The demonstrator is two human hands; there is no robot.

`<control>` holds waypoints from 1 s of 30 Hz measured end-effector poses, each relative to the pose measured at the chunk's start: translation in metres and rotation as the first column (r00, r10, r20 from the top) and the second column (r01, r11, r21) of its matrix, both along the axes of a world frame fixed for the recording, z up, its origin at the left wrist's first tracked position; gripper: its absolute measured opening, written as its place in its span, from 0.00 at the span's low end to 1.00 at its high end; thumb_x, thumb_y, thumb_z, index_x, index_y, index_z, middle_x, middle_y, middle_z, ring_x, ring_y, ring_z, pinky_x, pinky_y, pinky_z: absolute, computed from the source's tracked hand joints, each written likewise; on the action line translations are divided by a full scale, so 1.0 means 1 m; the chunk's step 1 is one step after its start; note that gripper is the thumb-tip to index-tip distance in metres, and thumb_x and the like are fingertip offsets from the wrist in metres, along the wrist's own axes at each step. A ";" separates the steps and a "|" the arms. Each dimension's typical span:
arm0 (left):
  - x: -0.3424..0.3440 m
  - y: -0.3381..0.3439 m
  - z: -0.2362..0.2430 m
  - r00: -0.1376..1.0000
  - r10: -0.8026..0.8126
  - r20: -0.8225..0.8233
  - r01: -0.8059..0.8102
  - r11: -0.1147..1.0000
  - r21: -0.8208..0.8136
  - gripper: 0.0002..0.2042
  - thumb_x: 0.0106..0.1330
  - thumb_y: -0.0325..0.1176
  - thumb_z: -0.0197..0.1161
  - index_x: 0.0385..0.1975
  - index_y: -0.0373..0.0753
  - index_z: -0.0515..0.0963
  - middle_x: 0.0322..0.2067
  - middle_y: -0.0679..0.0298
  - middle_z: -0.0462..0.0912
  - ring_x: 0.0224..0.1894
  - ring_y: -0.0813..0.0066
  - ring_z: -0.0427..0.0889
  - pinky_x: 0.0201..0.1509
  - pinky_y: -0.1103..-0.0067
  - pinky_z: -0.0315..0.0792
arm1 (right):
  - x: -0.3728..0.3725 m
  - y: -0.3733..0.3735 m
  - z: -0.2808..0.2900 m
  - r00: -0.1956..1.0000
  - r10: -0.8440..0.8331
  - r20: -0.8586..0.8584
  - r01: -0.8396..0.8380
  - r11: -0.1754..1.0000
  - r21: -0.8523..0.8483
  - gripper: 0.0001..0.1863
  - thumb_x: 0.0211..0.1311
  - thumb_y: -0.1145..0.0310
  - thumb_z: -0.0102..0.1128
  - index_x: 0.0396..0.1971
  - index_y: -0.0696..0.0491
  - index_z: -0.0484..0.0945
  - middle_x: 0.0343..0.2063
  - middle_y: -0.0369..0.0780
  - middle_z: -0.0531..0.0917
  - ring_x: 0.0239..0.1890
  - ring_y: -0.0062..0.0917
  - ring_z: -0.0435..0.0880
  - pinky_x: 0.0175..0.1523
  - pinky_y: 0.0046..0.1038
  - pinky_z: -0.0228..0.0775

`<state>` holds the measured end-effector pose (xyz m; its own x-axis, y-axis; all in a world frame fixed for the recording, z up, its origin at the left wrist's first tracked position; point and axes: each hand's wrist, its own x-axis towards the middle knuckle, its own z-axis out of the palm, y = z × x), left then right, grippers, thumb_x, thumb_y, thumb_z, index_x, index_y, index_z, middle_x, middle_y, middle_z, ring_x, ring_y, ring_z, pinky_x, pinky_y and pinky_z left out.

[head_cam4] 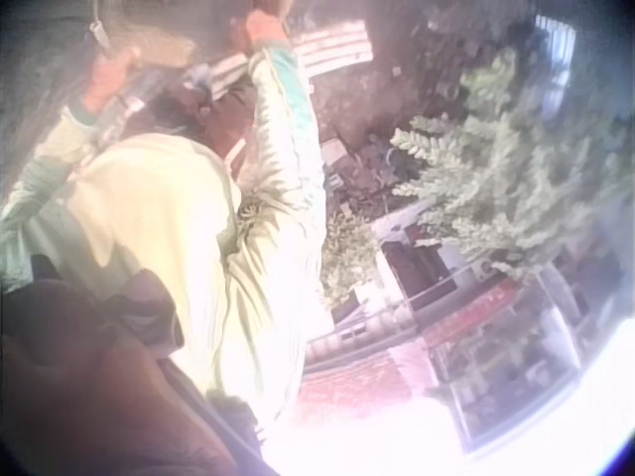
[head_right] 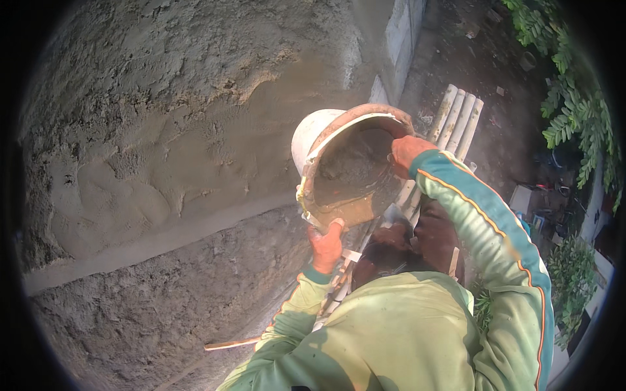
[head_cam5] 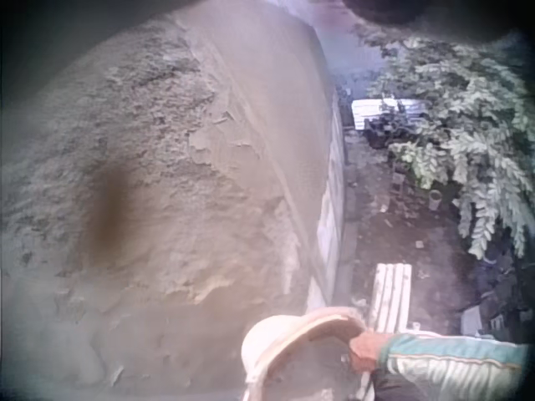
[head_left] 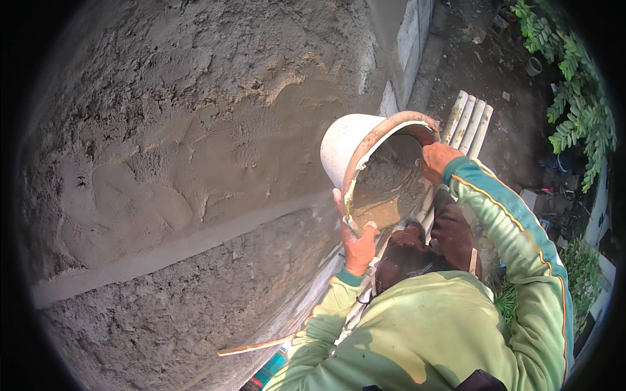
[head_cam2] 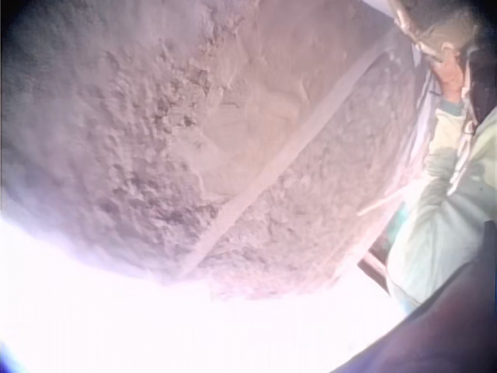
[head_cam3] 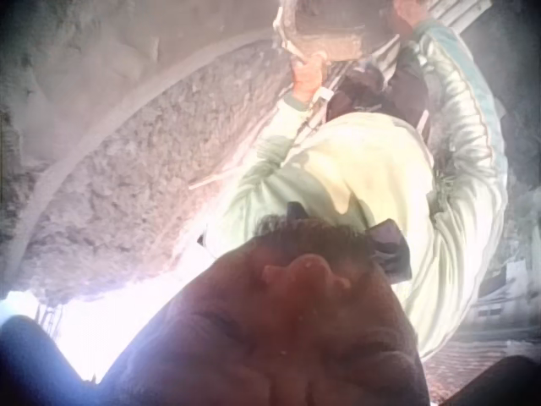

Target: The person scoops wet cement from a bucket with a trowel and applies it to a vertical wall, smoothing the surface. The person works from a bamboo scaffold, repeatedly transferring material and spreading it across the wall face.

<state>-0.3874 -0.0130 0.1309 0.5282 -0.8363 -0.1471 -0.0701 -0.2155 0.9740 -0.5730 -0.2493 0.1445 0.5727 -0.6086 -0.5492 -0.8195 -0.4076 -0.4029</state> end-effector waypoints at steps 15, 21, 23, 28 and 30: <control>0.006 0.005 -0.032 0.690 0.480 -0.541 -0.344 0.876 0.339 0.23 0.54 0.18 0.64 0.53 0.32 0.72 0.44 0.61 0.80 0.44 0.70 0.81 0.49 0.74 0.75 | 0.009 0.118 -0.051 0.817 -0.565 0.115 0.280 0.563 0.778 0.17 0.66 0.56 0.63 0.35 0.58 0.77 0.19 0.36 0.76 0.16 0.22 0.76 0.20 0.28 0.70; 0.036 0.021 -0.099 0.528 0.523 -0.669 -0.378 0.850 0.367 0.19 0.58 0.21 0.59 0.52 0.33 0.73 0.46 0.58 0.80 0.47 0.61 0.82 0.53 0.66 0.76 | -0.007 0.106 -0.070 0.545 -0.839 0.012 0.153 0.113 0.982 0.08 0.63 0.65 0.62 0.31 0.54 0.76 0.19 0.36 0.76 0.16 0.21 0.75 0.18 0.26 0.68; 0.046 0.032 -0.120 0.477 0.568 -0.671 -0.350 0.823 0.448 0.21 0.59 0.23 0.56 0.55 0.34 0.71 0.50 0.55 0.79 0.54 0.55 0.80 0.60 0.57 0.74 | -0.018 0.093 -0.087 0.426 -0.905 0.000 0.141 0.066 0.988 0.06 0.63 0.67 0.59 0.32 0.53 0.75 0.19 0.35 0.74 0.16 0.20 0.73 0.19 0.25 0.68; 0.056 0.090 -0.154 0.458 0.701 -0.546 -0.397 0.712 0.579 0.24 0.60 0.25 0.53 0.60 0.34 0.69 0.56 0.51 0.77 0.60 0.52 0.76 0.66 0.55 0.70 | -0.062 0.034 -0.163 -0.011 -1.000 0.010 0.280 0.006 0.960 0.06 0.62 0.68 0.54 0.36 0.52 0.75 0.22 0.34 0.74 0.18 0.18 0.72 0.21 0.23 0.67; 0.054 0.115 -0.146 0.420 0.765 -0.488 -0.435 0.642 0.632 0.22 0.59 0.24 0.54 0.56 0.34 0.72 0.52 0.54 0.80 0.56 0.53 0.79 0.61 0.56 0.74 | -0.076 0.008 -0.209 -0.169 -0.985 0.034 0.450 -0.047 0.892 0.06 0.62 0.68 0.55 0.36 0.52 0.75 0.23 0.34 0.74 0.18 0.18 0.73 0.22 0.23 0.67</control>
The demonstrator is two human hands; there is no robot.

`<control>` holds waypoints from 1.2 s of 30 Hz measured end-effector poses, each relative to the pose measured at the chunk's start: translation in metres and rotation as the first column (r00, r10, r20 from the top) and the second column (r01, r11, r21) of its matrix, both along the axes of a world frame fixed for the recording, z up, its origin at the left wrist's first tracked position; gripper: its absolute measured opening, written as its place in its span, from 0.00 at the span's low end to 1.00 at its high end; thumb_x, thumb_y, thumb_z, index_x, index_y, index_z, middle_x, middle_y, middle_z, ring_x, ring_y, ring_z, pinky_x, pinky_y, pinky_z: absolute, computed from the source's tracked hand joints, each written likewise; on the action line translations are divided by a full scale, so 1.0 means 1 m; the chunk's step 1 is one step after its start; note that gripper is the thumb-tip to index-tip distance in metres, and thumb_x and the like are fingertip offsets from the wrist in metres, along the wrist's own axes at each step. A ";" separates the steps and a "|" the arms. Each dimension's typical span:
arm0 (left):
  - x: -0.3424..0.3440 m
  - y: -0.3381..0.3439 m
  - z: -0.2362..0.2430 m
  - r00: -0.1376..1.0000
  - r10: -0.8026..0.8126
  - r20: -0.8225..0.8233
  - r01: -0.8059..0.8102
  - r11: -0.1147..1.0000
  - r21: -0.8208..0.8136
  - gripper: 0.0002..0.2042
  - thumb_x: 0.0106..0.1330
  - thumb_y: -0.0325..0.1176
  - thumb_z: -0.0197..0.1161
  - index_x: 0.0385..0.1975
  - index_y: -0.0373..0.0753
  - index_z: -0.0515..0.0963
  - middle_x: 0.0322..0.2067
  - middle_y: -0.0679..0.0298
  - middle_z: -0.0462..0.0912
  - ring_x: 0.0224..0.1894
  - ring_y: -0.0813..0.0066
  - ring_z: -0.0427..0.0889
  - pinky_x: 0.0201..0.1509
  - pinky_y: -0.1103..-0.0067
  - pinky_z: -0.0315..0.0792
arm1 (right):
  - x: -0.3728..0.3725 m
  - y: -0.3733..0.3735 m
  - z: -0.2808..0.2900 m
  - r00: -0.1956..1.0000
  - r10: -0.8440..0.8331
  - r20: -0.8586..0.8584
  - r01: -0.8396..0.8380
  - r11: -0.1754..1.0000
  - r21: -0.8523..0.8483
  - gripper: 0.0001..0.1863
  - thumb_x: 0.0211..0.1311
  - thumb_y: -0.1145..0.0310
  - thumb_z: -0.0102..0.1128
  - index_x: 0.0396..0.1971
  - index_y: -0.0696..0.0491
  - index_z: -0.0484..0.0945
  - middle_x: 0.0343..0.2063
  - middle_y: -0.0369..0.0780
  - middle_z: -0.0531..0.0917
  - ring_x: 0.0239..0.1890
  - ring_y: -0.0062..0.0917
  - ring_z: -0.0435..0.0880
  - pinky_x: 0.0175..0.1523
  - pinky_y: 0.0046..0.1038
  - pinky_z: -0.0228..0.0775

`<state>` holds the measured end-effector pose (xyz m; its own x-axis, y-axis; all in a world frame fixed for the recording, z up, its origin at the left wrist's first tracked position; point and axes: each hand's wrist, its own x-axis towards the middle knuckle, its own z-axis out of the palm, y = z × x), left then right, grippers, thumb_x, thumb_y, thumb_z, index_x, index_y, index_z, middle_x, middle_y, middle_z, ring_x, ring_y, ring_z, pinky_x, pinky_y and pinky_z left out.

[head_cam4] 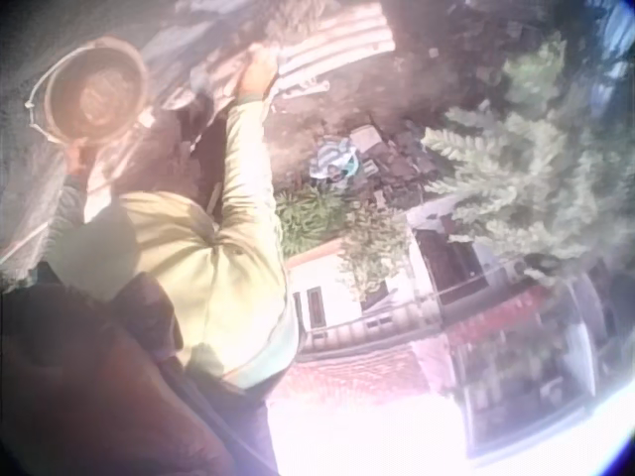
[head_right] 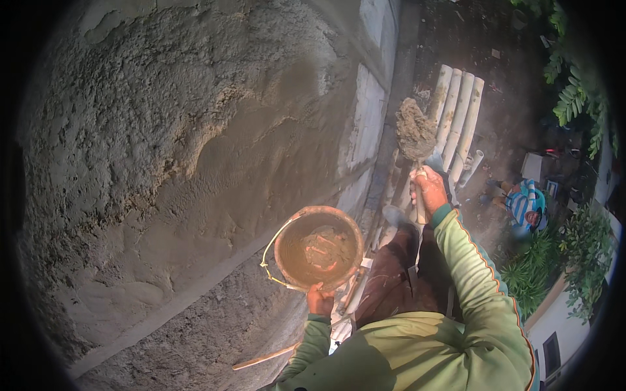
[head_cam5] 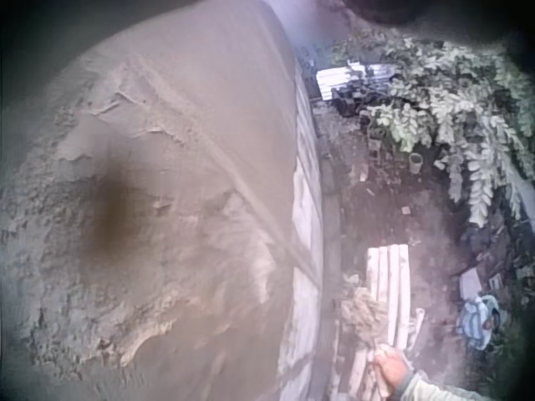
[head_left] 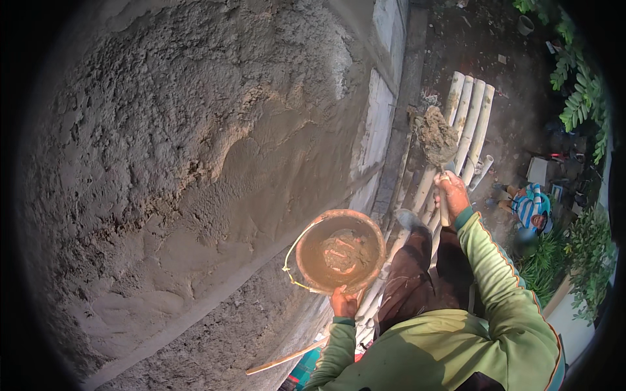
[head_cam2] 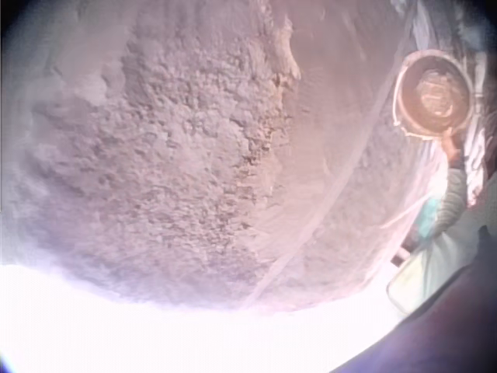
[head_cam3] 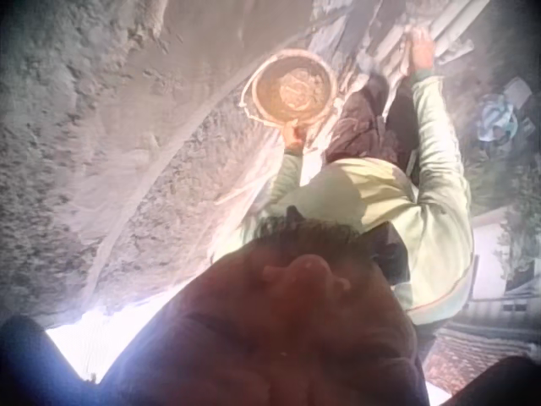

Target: The person scoops wet cement from a bucket with a trowel and applies it to a vertical wall, smoothing the surface. The person works from a bamboo scaffold, repeatedly transferring material and spreading it across the wall face.

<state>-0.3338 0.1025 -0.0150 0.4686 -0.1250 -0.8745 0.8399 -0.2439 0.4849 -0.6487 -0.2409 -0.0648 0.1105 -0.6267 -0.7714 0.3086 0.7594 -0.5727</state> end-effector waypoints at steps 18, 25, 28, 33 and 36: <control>-0.097 0.104 -0.032 0.676 -0.706 0.211 0.434 0.613 0.660 0.04 0.56 0.25 0.63 0.31 0.35 0.80 0.32 0.55 0.83 0.38 0.56 0.83 0.45 0.64 0.77 | 0.293 -0.124 -0.107 0.977 0.093 0.194 -0.063 0.986 -0.151 0.15 0.65 0.67 0.64 0.46 0.57 0.74 0.27 0.36 0.78 0.19 0.18 0.75 0.25 0.24 0.70; -0.050 -0.035 -0.037 0.583 -0.753 0.305 0.662 0.658 0.359 0.08 0.60 0.28 0.62 0.36 0.34 0.79 0.35 0.54 0.84 0.36 0.58 0.83 0.39 0.68 0.78 | 0.049 0.020 0.031 0.302 0.868 -0.395 -0.953 0.272 -0.131 0.22 0.64 0.57 0.62 0.50 0.57 0.75 0.41 0.58 0.82 0.46 0.58 0.80 0.51 0.49 0.71; -0.046 -0.106 -0.020 0.897 -0.423 0.131 0.398 0.900 0.176 0.10 0.64 0.30 0.59 0.41 0.32 0.78 0.40 0.59 0.83 0.37 0.70 0.83 0.39 0.73 0.79 | 0.036 0.009 0.064 -0.055 0.822 -0.567 -0.997 -0.077 -0.016 0.21 0.64 0.60 0.57 0.44 0.65 0.75 0.34 0.58 0.83 0.43 0.53 0.83 0.48 0.48 0.75; -0.027 -0.177 0.051 0.895 -0.436 0.097 0.426 0.898 0.106 0.23 0.55 0.22 0.65 0.50 0.34 0.65 0.40 0.56 0.79 0.36 0.70 0.81 0.31 0.75 0.76 | 0.108 -0.017 0.055 -0.094 0.413 -0.906 -0.994 0.011 0.108 0.15 0.67 0.67 0.48 0.45 0.61 0.75 0.36 0.52 0.84 0.39 0.48 0.86 0.43 0.46 0.79; -0.010 -0.174 0.056 0.819 -0.529 0.222 0.553 0.831 -0.058 0.23 0.55 0.22 0.66 0.49 0.31 0.65 0.40 0.57 0.79 0.36 0.73 0.80 0.38 0.76 0.75 | 0.110 -0.004 0.069 -0.196 0.365 -0.910 -0.973 -0.186 0.135 0.14 0.69 0.68 0.45 0.46 0.59 0.75 0.36 0.50 0.83 0.39 0.44 0.87 0.41 0.42 0.81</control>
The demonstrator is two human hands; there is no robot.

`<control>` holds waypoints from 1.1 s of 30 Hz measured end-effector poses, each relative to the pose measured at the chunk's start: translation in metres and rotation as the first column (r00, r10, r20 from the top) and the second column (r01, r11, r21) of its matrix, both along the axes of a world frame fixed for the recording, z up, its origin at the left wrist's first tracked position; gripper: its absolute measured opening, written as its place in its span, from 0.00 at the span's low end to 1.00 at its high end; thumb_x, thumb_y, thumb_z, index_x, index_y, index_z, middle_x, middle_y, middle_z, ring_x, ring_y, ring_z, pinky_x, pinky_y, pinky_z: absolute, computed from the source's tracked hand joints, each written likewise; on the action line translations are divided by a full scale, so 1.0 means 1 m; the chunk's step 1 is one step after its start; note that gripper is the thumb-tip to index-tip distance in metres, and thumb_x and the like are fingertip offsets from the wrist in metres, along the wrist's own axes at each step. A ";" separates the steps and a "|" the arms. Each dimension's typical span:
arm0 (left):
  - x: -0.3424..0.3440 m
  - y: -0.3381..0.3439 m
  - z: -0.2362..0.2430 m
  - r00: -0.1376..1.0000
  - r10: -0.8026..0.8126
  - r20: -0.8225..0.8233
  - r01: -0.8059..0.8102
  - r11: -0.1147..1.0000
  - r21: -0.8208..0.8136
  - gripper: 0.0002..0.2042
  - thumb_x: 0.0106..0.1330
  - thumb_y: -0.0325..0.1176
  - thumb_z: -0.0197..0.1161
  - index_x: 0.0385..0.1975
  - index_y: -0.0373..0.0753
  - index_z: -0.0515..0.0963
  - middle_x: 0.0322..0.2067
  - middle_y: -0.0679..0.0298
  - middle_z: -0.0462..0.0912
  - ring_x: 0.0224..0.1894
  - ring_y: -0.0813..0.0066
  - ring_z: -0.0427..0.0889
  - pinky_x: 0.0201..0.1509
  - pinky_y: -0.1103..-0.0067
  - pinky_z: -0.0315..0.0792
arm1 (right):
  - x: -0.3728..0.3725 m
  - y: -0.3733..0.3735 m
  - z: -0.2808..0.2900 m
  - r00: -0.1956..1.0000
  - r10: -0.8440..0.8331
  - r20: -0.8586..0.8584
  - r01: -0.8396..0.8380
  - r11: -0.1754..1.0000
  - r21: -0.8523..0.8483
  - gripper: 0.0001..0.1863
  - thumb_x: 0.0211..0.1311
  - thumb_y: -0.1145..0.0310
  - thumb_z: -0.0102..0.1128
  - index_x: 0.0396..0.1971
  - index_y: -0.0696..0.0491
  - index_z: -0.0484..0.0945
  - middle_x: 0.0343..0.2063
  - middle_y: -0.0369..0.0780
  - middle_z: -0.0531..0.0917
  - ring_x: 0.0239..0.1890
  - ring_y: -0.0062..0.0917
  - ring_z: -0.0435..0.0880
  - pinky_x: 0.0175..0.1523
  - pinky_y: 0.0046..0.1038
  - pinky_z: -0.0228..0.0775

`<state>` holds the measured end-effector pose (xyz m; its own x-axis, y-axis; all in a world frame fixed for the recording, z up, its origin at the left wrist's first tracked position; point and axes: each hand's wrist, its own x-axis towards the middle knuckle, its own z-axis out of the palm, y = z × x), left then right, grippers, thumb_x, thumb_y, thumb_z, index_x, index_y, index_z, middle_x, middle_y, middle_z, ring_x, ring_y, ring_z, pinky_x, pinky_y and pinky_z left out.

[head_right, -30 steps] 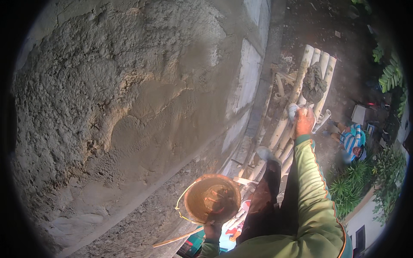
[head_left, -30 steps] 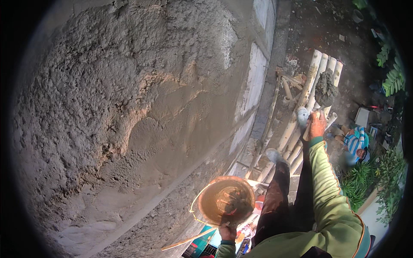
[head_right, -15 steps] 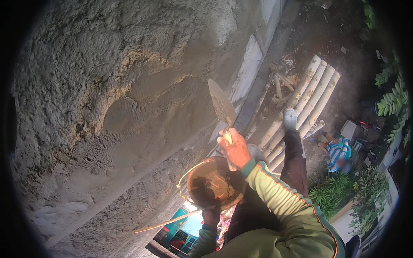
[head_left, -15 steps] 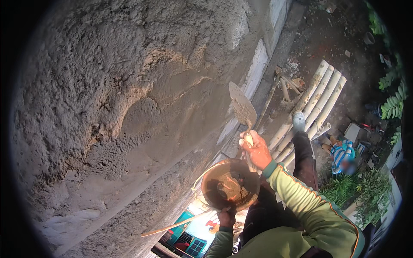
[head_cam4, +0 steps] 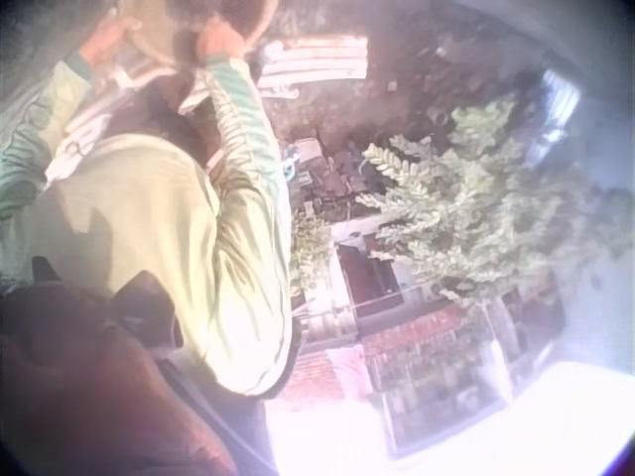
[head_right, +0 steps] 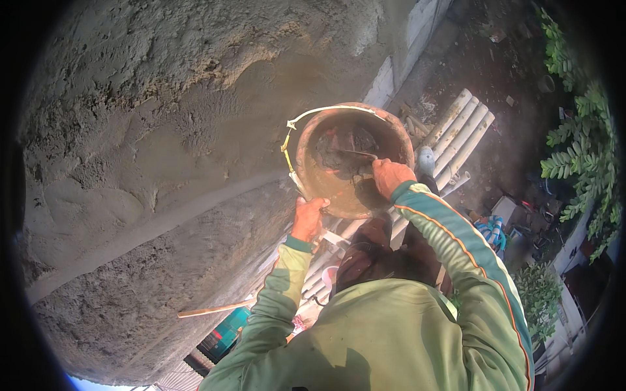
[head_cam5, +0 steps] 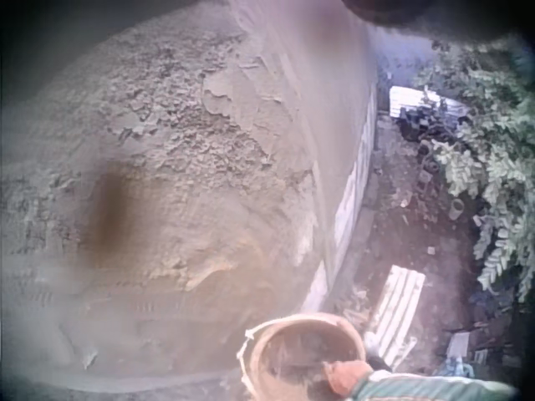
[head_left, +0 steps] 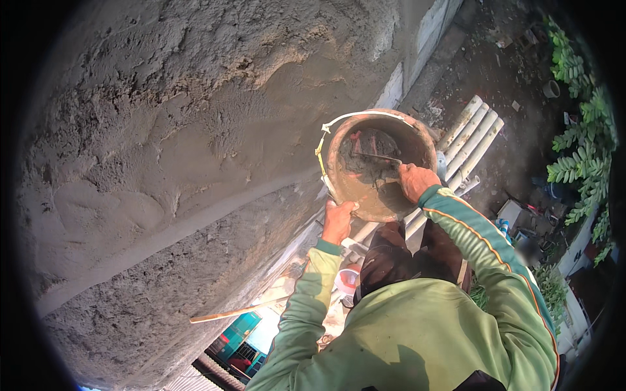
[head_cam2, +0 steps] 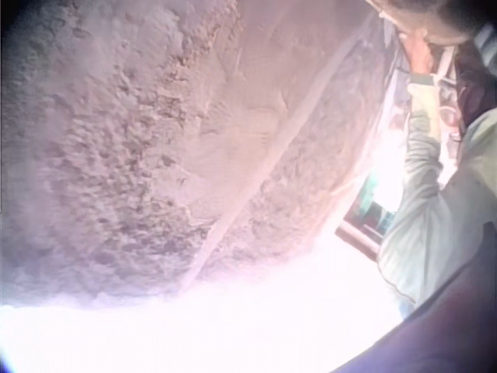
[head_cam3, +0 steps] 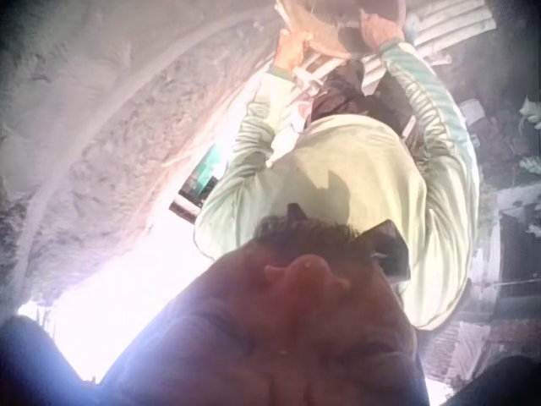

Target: The person scoops wet cement from a bucket with a trowel and applies it to a vertical wall, smoothing the surface. The person works from a bamboo scaffold, repeatedly transferring material and spreading it across the wall face.

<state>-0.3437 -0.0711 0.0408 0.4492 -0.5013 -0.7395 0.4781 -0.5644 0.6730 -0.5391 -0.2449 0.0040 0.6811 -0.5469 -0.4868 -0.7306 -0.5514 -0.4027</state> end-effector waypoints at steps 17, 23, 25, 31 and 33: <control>-0.020 -0.032 0.056 0.987 0.094 0.132 -0.050 0.950 -0.309 0.24 0.54 0.20 0.58 0.56 0.31 0.70 0.45 0.59 0.80 0.45 0.70 0.80 0.52 0.75 0.75 | 0.018 0.010 0.087 0.991 0.099 -0.090 -0.119 0.961 -0.250 0.09 0.63 0.71 0.49 0.38 0.59 0.76 0.31 0.45 0.83 0.35 0.36 0.88 0.36 0.40 0.81; -0.048 -0.032 0.077 0.967 0.134 0.215 -0.043 0.923 -0.382 0.25 0.56 0.20 0.57 0.57 0.32 0.68 0.47 0.59 0.79 0.47 0.71 0.80 0.53 0.75 0.74 | 0.030 -0.048 0.134 0.977 -0.137 -0.162 0.128 0.990 -0.065 0.11 0.63 0.66 0.57 0.38 0.57 0.82 0.40 0.49 0.87 0.40 0.41 0.89 0.40 0.37 0.82; -0.048 -0.030 0.064 0.968 0.141 0.207 -0.046 0.912 -0.408 0.25 0.56 0.20 0.57 0.57 0.32 0.68 0.48 0.59 0.79 0.47 0.72 0.79 0.53 0.75 0.74 | 0.019 -0.017 0.121 0.950 -0.081 -0.300 0.081 0.997 -0.012 0.14 0.60 0.64 0.57 0.39 0.57 0.85 0.41 0.49 0.88 0.44 0.39 0.89 0.46 0.39 0.81; -0.039 -0.027 0.101 0.983 0.007 0.182 0.057 0.938 -0.343 0.20 0.57 0.21 0.59 0.52 0.29 0.73 0.45 0.60 0.82 0.45 0.73 0.79 0.53 0.76 0.73 | 0.002 -0.028 0.127 0.982 -0.182 0.039 0.186 0.946 -0.265 0.14 0.64 0.70 0.54 0.46 0.61 0.76 0.37 0.50 0.85 0.38 0.42 0.89 0.42 0.42 0.81; -0.030 -0.026 0.101 0.974 0.033 0.224 0.053 0.928 -0.369 0.20 0.57 0.22 0.60 0.52 0.29 0.73 0.44 0.60 0.82 0.44 0.72 0.80 0.52 0.75 0.73 | -0.016 -0.006 0.124 0.999 0.043 0.004 -0.039 0.945 -0.325 0.09 0.66 0.70 0.50 0.41 0.59 0.74 0.32 0.48 0.84 0.33 0.42 0.87 0.35 0.42 0.79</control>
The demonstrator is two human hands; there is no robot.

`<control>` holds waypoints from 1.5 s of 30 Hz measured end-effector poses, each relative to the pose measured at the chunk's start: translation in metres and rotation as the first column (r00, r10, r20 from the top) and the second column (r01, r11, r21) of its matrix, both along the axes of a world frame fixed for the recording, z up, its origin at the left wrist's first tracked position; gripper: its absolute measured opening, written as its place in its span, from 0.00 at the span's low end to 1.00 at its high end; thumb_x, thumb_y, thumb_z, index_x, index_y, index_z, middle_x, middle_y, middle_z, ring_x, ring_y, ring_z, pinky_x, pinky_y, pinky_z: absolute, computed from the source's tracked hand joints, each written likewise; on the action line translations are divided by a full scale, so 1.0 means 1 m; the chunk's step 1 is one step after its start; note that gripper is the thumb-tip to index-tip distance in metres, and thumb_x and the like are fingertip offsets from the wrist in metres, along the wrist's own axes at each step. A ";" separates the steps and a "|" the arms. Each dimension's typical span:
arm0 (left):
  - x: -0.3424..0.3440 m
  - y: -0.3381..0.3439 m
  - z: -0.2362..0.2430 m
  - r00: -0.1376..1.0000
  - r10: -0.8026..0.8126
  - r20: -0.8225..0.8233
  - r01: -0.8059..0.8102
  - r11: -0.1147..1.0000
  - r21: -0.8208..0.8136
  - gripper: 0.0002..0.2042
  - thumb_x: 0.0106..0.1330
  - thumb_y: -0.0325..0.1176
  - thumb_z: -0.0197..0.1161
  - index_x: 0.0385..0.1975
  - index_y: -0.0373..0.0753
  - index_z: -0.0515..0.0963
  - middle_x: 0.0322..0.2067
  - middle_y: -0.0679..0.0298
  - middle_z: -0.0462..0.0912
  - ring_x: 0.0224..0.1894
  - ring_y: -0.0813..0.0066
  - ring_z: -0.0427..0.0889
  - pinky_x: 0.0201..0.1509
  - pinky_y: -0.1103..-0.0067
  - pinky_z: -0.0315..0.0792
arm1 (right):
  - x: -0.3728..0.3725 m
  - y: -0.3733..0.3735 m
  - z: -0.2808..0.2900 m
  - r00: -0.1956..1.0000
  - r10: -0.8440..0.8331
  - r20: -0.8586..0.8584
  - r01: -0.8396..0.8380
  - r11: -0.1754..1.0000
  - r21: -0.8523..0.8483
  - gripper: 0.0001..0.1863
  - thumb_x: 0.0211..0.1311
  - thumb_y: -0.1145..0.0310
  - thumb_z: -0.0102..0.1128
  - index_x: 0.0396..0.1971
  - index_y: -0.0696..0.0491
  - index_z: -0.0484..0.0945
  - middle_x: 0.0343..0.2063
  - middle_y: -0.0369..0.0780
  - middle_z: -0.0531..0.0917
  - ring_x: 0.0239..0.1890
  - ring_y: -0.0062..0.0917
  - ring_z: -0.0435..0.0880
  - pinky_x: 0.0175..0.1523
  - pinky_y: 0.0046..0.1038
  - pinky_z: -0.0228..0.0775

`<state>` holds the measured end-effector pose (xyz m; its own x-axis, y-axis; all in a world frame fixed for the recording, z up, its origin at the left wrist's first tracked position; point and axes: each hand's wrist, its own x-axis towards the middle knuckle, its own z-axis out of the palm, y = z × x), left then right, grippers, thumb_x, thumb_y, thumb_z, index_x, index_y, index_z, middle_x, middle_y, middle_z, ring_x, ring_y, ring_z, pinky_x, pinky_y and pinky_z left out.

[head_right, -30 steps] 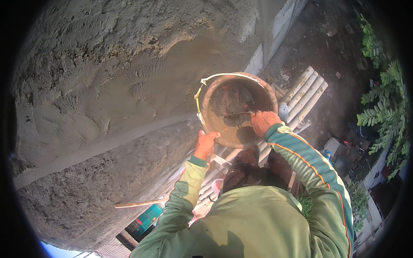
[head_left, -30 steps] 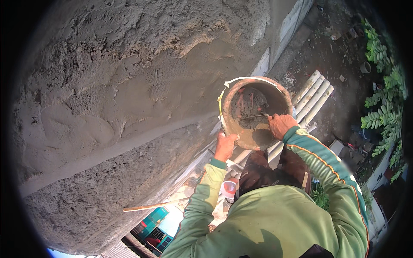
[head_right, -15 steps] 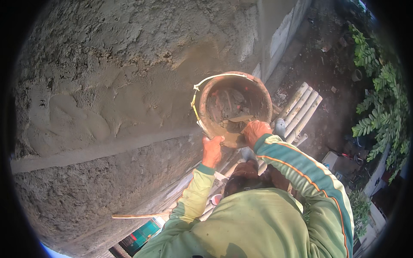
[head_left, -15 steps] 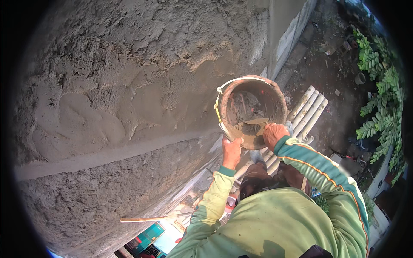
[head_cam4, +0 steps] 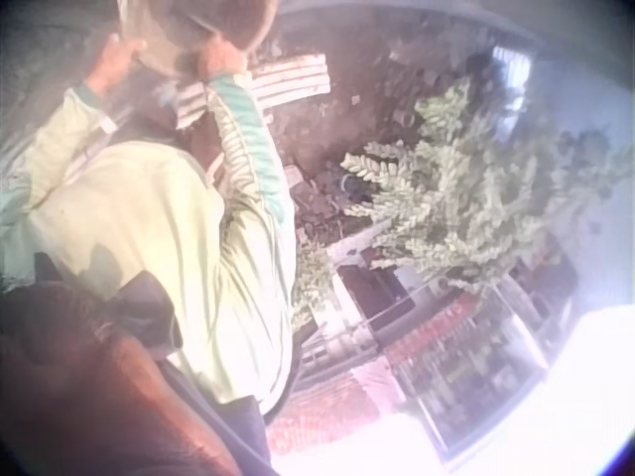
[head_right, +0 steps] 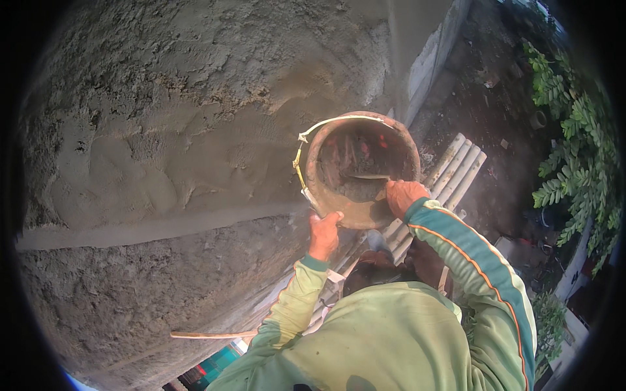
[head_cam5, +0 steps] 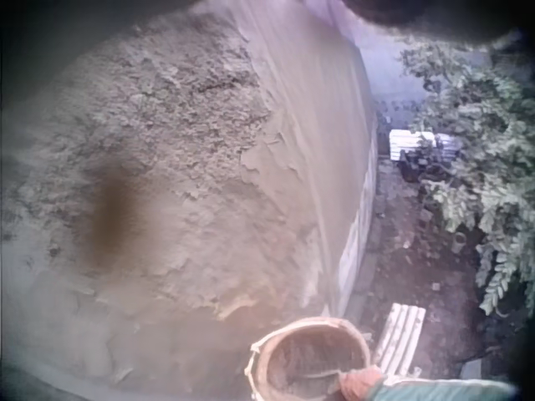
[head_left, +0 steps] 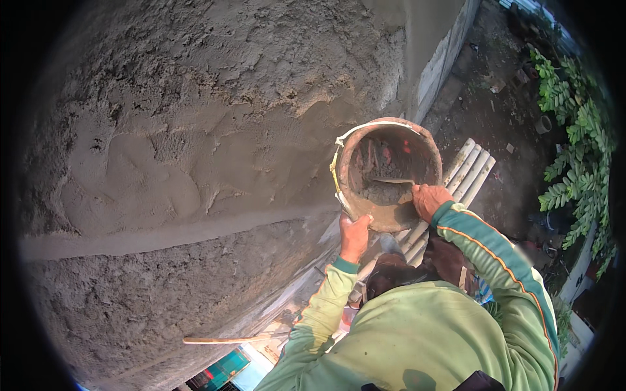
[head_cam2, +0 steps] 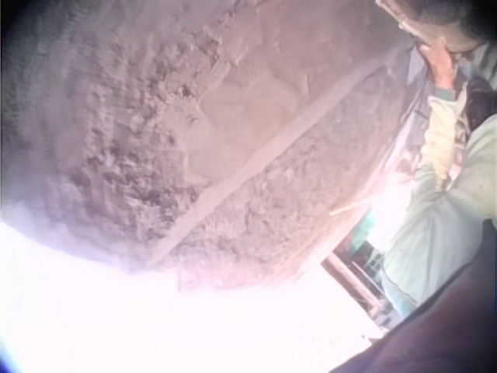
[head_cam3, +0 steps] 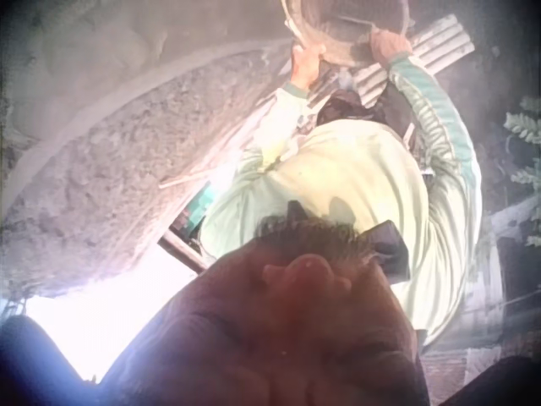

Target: The person scoops wet cement from a bucket with a trowel and applies it to a vertical wall, smoothing the surface. The person works from a bamboo scaffold, repeatedly transferring material and spreading it across the wall face.

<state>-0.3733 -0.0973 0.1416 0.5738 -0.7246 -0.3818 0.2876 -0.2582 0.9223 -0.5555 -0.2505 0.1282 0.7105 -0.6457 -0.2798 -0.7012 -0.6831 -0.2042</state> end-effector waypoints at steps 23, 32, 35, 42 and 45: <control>0.034 -0.012 0.028 0.980 -0.194 0.031 0.196 0.979 -0.057 0.18 0.57 0.23 0.60 0.49 0.31 0.75 0.39 0.63 0.82 0.39 0.74 0.80 0.46 0.77 0.75 | 0.085 0.042 0.097 0.999 0.032 -0.020 -0.036 0.950 -0.311 0.13 0.62 0.67 0.54 0.40 0.61 0.78 0.30 0.44 0.82 0.29 0.34 0.86 0.31 0.38 0.76; 0.021 -0.012 0.019 0.960 -0.160 0.230 0.198 0.968 -0.153 0.29 0.57 0.25 0.58 0.62 0.30 0.67 0.47 0.58 0.79 0.47 0.69 0.78 0.53 0.75 0.72 | 0.025 -0.018 0.062 0.993 -0.107 0.039 0.108 0.994 -0.022 0.10 0.63 0.70 0.51 0.34 0.62 0.77 0.31 0.50 0.85 0.35 0.45 0.88 0.36 0.41 0.80; 0.035 0.003 0.022 0.986 -0.098 0.133 0.120 0.978 -0.170 0.28 0.57 0.25 0.58 0.61 0.30 0.67 0.45 0.59 0.79 0.46 0.70 0.78 0.53 0.75 0.72 | 0.032 0.011 0.079 0.999 -0.048 0.017 0.048 0.999 0.021 0.09 0.62 0.70 0.51 0.33 0.61 0.75 0.31 0.52 0.85 0.36 0.46 0.87 0.38 0.42 0.80; 0.028 -0.005 0.030 0.983 -0.124 0.134 0.142 0.980 -0.137 0.28 0.58 0.23 0.58 0.62 0.30 0.66 0.49 0.59 0.79 0.47 0.70 0.78 0.56 0.74 0.72 | 0.021 0.013 0.058 0.997 -0.007 -0.080 0.009 1.000 0.024 0.11 0.63 0.69 0.54 0.41 0.59 0.78 0.37 0.51 0.86 0.37 0.47 0.88 0.43 0.42 0.81; 0.027 0.005 0.016 0.969 -0.095 0.230 0.133 0.979 -0.157 0.27 0.59 0.22 0.58 0.61 0.31 0.67 0.50 0.58 0.78 0.48 0.69 0.78 0.57 0.73 0.71 | 0.024 -0.007 0.090 0.992 -0.119 0.047 0.118 0.993 0.030 0.11 0.62 0.69 0.52 0.36 0.62 0.77 0.28 0.52 0.85 0.34 0.44 0.88 0.39 0.42 0.80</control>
